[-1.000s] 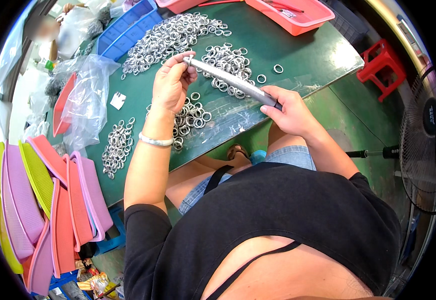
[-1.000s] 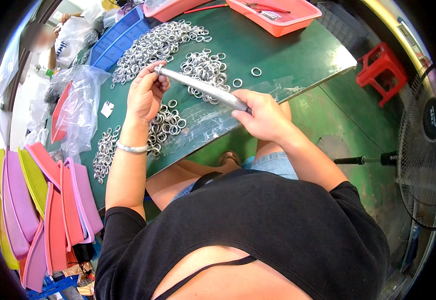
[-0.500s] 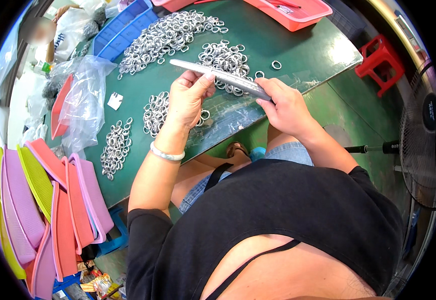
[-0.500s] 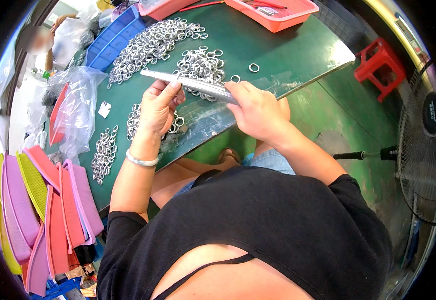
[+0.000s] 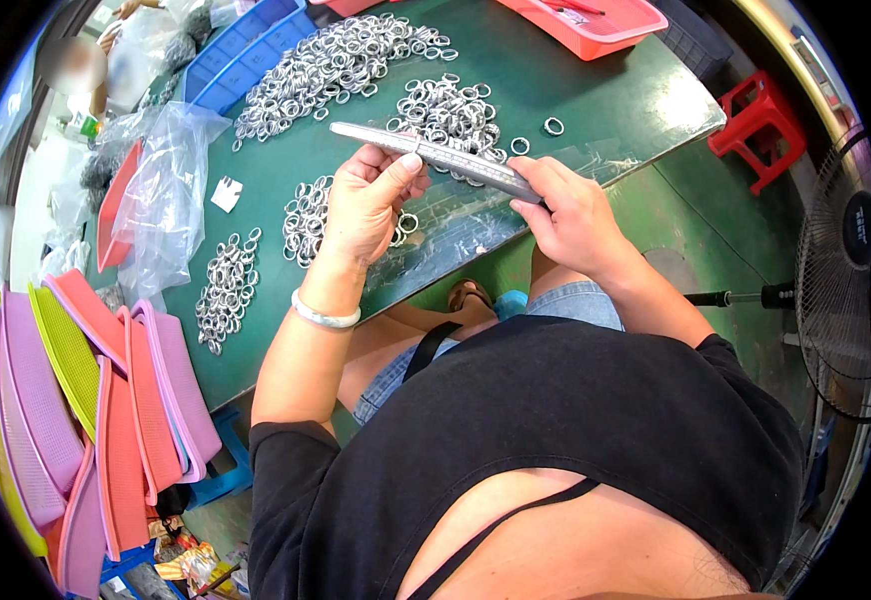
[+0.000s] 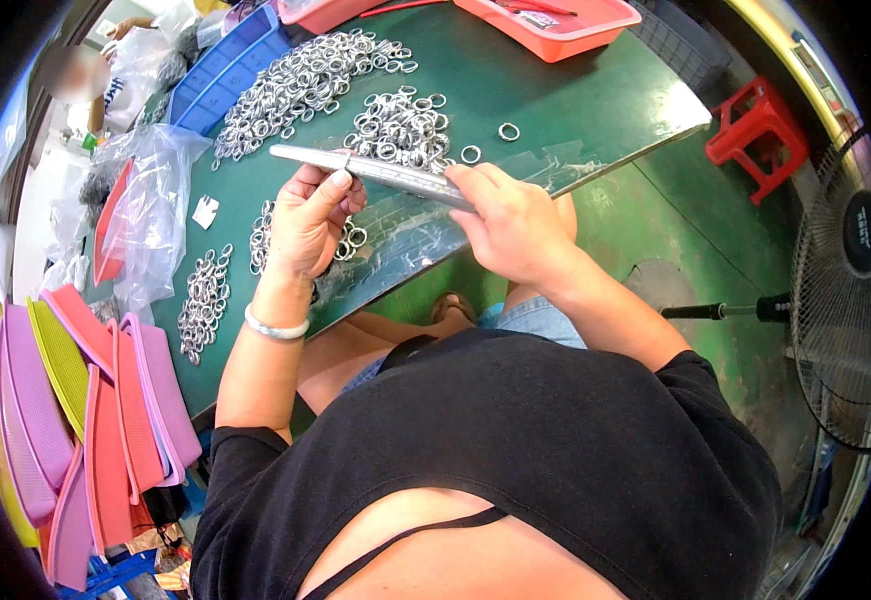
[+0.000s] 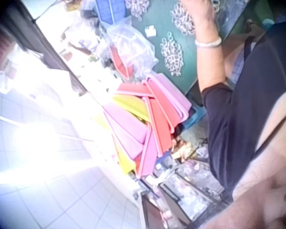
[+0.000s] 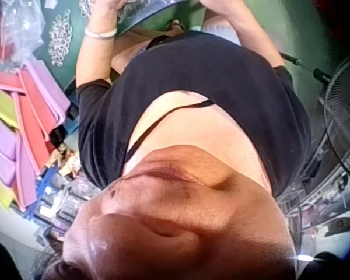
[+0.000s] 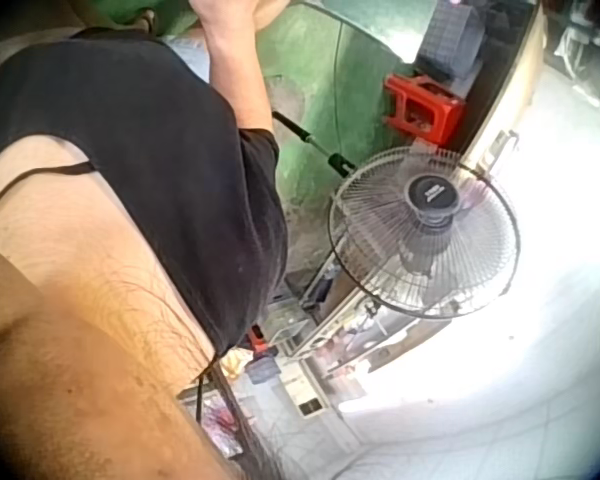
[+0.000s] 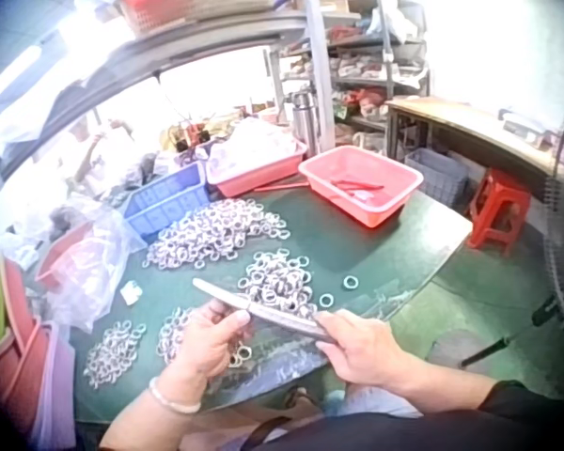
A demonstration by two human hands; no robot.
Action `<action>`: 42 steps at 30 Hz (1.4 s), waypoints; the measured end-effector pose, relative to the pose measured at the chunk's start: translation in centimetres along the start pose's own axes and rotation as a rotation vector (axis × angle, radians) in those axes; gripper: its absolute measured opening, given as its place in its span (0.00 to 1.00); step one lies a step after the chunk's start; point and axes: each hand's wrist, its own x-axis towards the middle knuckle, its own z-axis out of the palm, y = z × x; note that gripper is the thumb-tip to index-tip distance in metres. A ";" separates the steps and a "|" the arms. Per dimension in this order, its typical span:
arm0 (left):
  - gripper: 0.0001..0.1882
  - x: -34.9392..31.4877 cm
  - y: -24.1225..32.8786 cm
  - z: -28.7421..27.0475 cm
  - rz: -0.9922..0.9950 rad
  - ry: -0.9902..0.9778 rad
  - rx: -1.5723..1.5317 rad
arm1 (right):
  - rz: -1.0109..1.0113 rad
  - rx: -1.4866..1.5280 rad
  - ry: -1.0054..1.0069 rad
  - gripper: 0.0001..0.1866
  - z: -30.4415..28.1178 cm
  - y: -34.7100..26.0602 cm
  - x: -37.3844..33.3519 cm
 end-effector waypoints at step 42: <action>0.07 6.1 2.5 -3.4 0.068 0.095 0.595 | 0.250 0.332 0.003 0.18 -0.5 2.3 -0.2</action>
